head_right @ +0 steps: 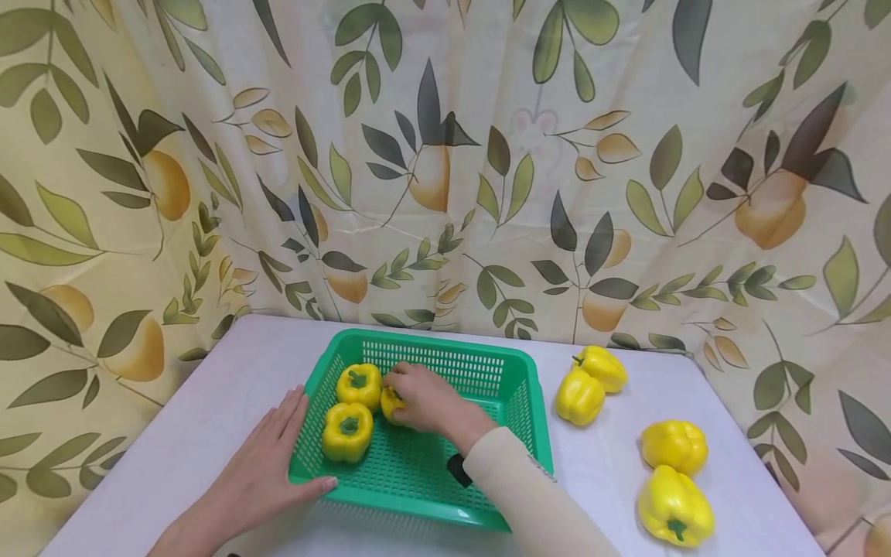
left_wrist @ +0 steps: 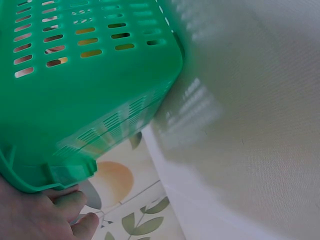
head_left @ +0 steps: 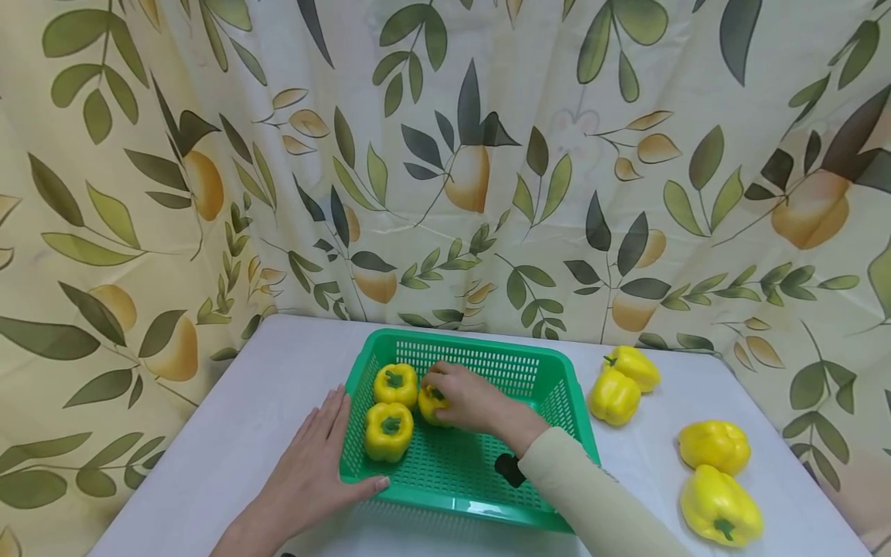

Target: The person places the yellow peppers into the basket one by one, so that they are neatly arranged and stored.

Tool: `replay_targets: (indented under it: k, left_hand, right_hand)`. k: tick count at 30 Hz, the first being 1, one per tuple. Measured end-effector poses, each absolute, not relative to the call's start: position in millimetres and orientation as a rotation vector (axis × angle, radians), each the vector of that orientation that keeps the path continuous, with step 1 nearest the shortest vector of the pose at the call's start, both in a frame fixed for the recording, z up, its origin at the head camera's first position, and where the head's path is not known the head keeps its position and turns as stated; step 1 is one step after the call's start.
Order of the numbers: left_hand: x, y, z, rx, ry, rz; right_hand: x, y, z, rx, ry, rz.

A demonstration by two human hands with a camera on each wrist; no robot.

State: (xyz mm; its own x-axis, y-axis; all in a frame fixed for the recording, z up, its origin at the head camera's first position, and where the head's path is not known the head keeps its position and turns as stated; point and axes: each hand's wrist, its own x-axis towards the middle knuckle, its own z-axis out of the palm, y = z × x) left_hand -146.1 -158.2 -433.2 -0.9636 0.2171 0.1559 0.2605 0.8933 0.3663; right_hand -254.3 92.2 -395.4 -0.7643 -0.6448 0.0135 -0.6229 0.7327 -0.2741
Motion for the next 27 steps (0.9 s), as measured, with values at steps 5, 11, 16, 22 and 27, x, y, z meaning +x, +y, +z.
replay_targets:
  k: [5, 11, 16, 22, 27]
  left_hand:
    - [-145, -159, -433, -0.370, -2.946, -0.591]
    - [-144, -160, -434, -0.372, -2.933, -0.596]
    - [-144, -159, -434, -0.371, -2.935, -0.596]
    - [-144, -158, -434, -0.371, -2.937, -0.613]
    - [-145, -157, -434, -0.375, -2.941, -0.604]
  right_hand:
    - [-248, 100, -384, -1.007, 2.868, -0.426]
    - [-242, 113, -374, -0.968, 2.914, -0.471]
    - [-239, 124, -368, -0.958, 2.947, -0.490]
    - [-236, 138, -364, -0.941, 3.010, -0.468]
    - [-232, 151, -359, -0.917, 3.067, -0.461]
